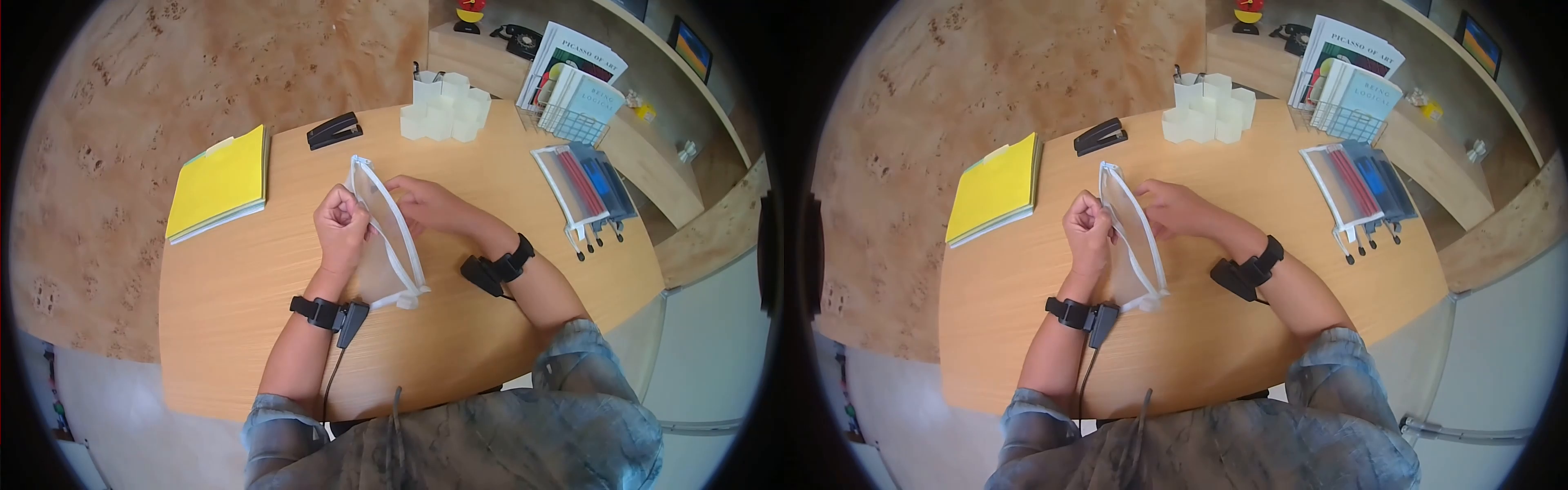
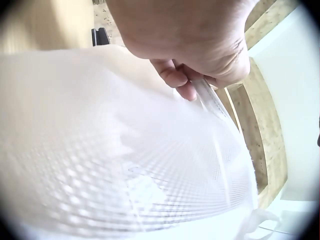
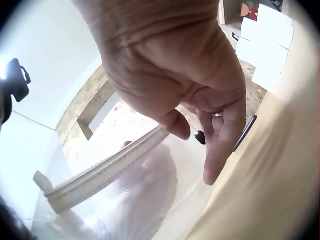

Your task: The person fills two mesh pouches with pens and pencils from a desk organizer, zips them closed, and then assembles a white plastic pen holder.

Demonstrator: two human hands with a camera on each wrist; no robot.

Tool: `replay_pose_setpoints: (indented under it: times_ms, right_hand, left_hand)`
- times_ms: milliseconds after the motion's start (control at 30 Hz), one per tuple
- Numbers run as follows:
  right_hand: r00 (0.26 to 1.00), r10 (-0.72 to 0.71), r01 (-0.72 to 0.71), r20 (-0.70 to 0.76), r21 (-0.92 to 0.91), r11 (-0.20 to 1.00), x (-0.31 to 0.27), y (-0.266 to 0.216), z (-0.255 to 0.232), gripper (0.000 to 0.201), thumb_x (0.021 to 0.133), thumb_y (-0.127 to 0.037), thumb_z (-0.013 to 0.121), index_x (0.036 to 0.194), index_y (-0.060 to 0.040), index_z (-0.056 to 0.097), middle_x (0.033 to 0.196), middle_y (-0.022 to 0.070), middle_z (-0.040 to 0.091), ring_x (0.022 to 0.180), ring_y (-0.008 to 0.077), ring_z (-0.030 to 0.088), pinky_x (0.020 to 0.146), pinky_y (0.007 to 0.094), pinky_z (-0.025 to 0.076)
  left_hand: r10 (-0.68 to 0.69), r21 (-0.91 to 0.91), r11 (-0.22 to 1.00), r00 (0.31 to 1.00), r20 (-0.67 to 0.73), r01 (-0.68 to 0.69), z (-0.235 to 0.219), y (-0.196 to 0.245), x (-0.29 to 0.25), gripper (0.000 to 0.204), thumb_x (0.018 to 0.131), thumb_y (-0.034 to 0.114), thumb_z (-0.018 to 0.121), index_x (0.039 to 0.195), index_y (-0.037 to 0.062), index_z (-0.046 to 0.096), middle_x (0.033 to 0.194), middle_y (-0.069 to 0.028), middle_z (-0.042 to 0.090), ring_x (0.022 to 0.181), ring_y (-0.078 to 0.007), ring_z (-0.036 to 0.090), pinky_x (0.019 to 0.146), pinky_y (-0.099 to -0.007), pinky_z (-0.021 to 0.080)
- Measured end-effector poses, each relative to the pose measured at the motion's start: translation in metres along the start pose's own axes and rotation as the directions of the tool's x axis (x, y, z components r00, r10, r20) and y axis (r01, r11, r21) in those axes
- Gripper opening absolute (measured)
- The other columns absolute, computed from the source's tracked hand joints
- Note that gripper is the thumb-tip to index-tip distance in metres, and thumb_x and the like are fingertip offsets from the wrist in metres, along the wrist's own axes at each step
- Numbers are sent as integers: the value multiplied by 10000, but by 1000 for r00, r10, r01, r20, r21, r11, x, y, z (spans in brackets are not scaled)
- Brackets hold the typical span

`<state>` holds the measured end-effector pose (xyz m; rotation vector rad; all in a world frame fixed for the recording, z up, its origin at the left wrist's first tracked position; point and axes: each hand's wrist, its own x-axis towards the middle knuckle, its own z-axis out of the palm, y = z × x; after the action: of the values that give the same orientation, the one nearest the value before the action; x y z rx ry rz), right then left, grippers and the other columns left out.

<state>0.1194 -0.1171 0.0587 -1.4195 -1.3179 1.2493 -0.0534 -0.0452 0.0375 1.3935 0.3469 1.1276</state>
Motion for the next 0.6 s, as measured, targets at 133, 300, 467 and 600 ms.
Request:
replay_pose_setpoints:
  times_ms: [133,300,467,600]
  right_hand:
    - [993,4,-26,114,193,981,12,4,1,295,887,-170,540,1136,-18,495,845,67,618,697,134,615,571,262,493]
    - [987,-148,142,67,82,987,15,32,15,300,862,-111,543,1137,5,510,812,63,635,660,117,583,570,258,482]
    - [994,1,-8,112,56,998,7,26,7,386,816,-41,568,1185,39,488,861,123,663,703,145,625,604,272,508]
    - [999,-13,1,53,225,974,15,36,8,343,819,9,547,1159,20,501,867,131,663,723,157,644,621,279,521]
  left_hand:
    - [-13,-86,996,995,102,22,-1,-5,4,74,889,27,468,827,64,454,640,-34,538,575,-94,550,515,-232,457]
    - [-38,-61,997,998,57,41,-3,-9,8,105,893,36,455,986,44,503,792,-69,580,771,-131,583,662,-256,483]
    - [78,457,887,951,-298,71,-43,-44,22,137,855,70,526,984,25,536,845,-54,590,823,-132,575,693,-238,468]
    - [-157,589,748,945,-288,304,-53,-43,21,152,827,90,559,957,11,559,887,-88,590,852,-160,568,733,-269,465]
